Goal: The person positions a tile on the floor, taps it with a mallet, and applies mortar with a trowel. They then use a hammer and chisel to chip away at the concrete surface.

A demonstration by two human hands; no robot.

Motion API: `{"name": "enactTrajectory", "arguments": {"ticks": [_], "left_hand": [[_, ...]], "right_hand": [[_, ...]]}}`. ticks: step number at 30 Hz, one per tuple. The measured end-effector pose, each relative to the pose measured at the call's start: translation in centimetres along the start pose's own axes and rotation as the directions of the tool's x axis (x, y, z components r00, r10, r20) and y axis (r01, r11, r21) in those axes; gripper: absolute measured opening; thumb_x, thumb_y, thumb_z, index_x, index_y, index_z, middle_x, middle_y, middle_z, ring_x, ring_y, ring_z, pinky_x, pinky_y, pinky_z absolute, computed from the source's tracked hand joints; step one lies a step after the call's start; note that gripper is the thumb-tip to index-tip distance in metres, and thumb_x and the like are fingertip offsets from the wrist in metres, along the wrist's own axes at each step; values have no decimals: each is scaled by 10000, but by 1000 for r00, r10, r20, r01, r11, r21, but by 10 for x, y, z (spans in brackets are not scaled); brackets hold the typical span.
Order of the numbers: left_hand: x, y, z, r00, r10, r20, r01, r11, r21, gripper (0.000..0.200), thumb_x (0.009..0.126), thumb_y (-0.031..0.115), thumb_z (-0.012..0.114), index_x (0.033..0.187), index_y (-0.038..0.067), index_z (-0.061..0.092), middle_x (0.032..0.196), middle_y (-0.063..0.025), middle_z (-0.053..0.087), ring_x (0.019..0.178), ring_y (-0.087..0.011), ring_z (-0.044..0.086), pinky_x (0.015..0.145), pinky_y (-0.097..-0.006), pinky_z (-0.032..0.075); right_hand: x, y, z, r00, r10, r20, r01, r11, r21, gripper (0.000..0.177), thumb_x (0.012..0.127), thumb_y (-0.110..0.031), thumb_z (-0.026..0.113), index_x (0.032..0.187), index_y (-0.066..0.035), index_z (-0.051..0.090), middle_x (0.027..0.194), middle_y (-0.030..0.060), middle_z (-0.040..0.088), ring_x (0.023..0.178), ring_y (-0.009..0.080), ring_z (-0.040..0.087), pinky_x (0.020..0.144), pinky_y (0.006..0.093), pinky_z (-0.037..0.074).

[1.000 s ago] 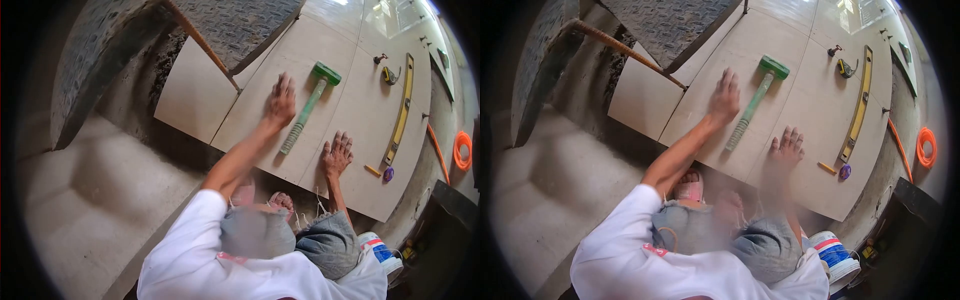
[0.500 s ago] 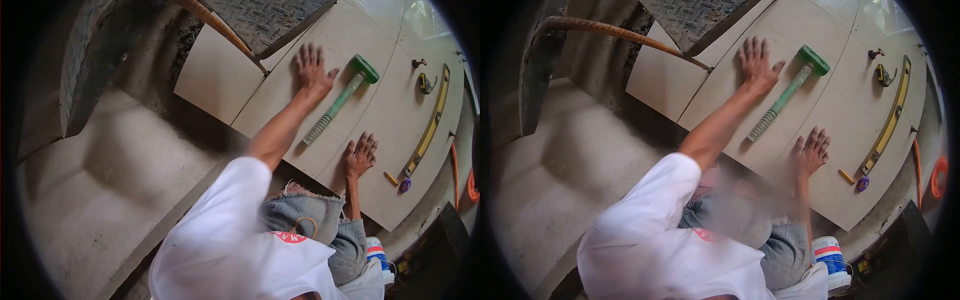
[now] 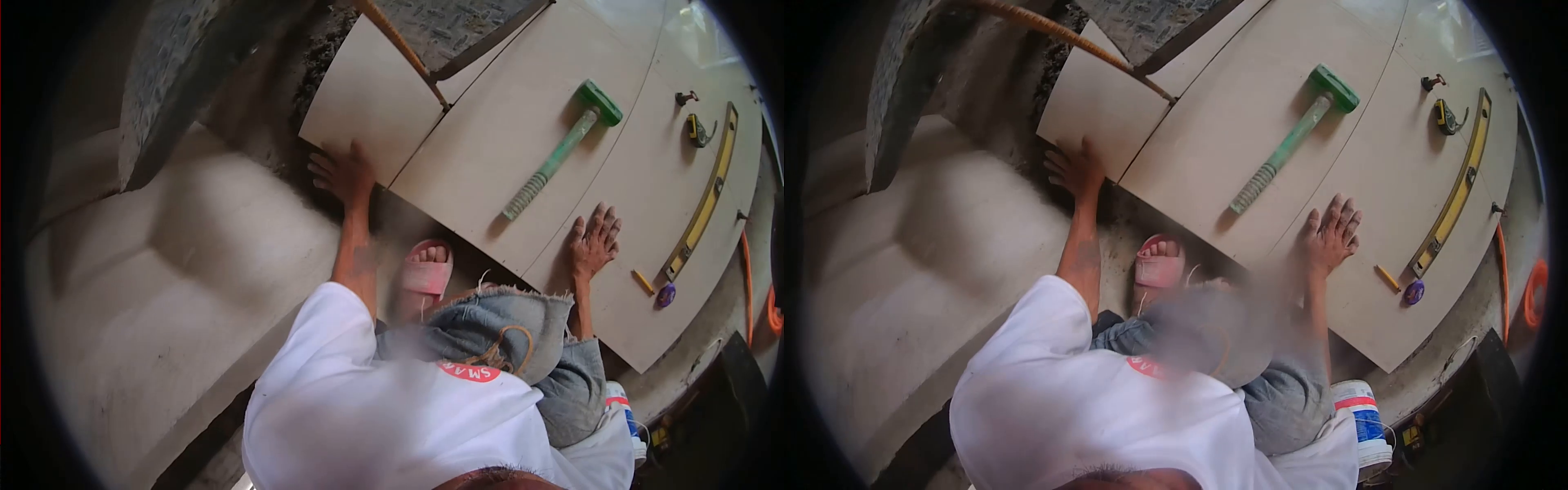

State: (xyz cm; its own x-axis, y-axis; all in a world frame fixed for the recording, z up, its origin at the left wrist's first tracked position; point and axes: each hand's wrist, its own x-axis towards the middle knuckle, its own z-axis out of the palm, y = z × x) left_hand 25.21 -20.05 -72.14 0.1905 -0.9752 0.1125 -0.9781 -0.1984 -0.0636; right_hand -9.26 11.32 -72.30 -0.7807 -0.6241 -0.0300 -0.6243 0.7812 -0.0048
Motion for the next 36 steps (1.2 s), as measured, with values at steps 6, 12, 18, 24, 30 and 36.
{"name": "enactTrajectory", "arguments": {"ticks": [6, 12, 18, 24, 30, 36], "left_hand": [[-67, 18, 2, 956, 292, -15, -291, 946, -145, 754, 950, 463, 422, 1436, -77, 216, 1484, -314, 207, 1387, -485, 174, 1036, -679, 202], [-147, 14, -45, 834, 539, 115, -482, 815, -323, 702, 918, 384, 503, 1456, 12, 248, 1517, -241, 197, 1420, -415, 130, 1009, -708, 184], [-118, -18, -30, 976, -23, 215, 159, 752, -639, 530, 942, 245, 501, 1353, -74, 402, 1376, -285, 428, 1296, -390, 413, 1055, -419, 345], [-83, -32, -3, 825, -115, 553, 560, 289, -776, 476, 930, 187, 471, 1290, -124, 459, 1312, -294, 494, 1245, -364, 476, 1057, -352, 354], [-111, -24, -4, 858, 505, 94, -506, 862, -9, 639, 943, 437, 431, 1465, 96, 293, 1528, -152, 256, 1404, -379, 214, 970, -689, 275], [-134, 25, -43, 872, 420, 250, -436, 900, 11, 729, 951, 515, 402, 1501, 95, 171, 1570, -127, 150, 1420, -360, 198, 944, -676, 266]], "right_hand": [[-2, 7, 10, 997, -37, -63, 38, 999, 11, 616, 941, -533, 383, 1492, -286, 258, 1565, -21, 218, 1443, 240, 170, 1071, 493, 186], [-6, 7, 7, 999, -43, -29, 42, 999, -11, 615, 942, -534, 376, 1489, -278, 264, 1565, -15, 219, 1441, 247, 177, 1067, 500, 201], [-5, 10, 15, 999, -44, -29, 44, 999, -24, 611, 939, -543, 377, 1482, -278, 287, 1563, -22, 224, 1439, 239, 183, 1068, 497, 200], [-2, 13, 15, 1000, -23, -18, 22, 999, -37, 612, 927, -538, 400, 1475, -280, 312, 1564, -28, 224, 1440, 228, 186, 1077, 480, 190], [-3, 12, 21, 998, -42, -47, 46, 994, 99, 582, 899, -394, 486, 1424, -158, 394, 1482, 137, 360, 1384, 335, 295, 1078, 556, 232], [10, 13, -15, 999, 8, 31, -11, 994, 105, 627, 909, -530, 410, 1459, -240, 320, 1534, 55, 278, 1412, 295, 233, 1061, 569, 215]]}}
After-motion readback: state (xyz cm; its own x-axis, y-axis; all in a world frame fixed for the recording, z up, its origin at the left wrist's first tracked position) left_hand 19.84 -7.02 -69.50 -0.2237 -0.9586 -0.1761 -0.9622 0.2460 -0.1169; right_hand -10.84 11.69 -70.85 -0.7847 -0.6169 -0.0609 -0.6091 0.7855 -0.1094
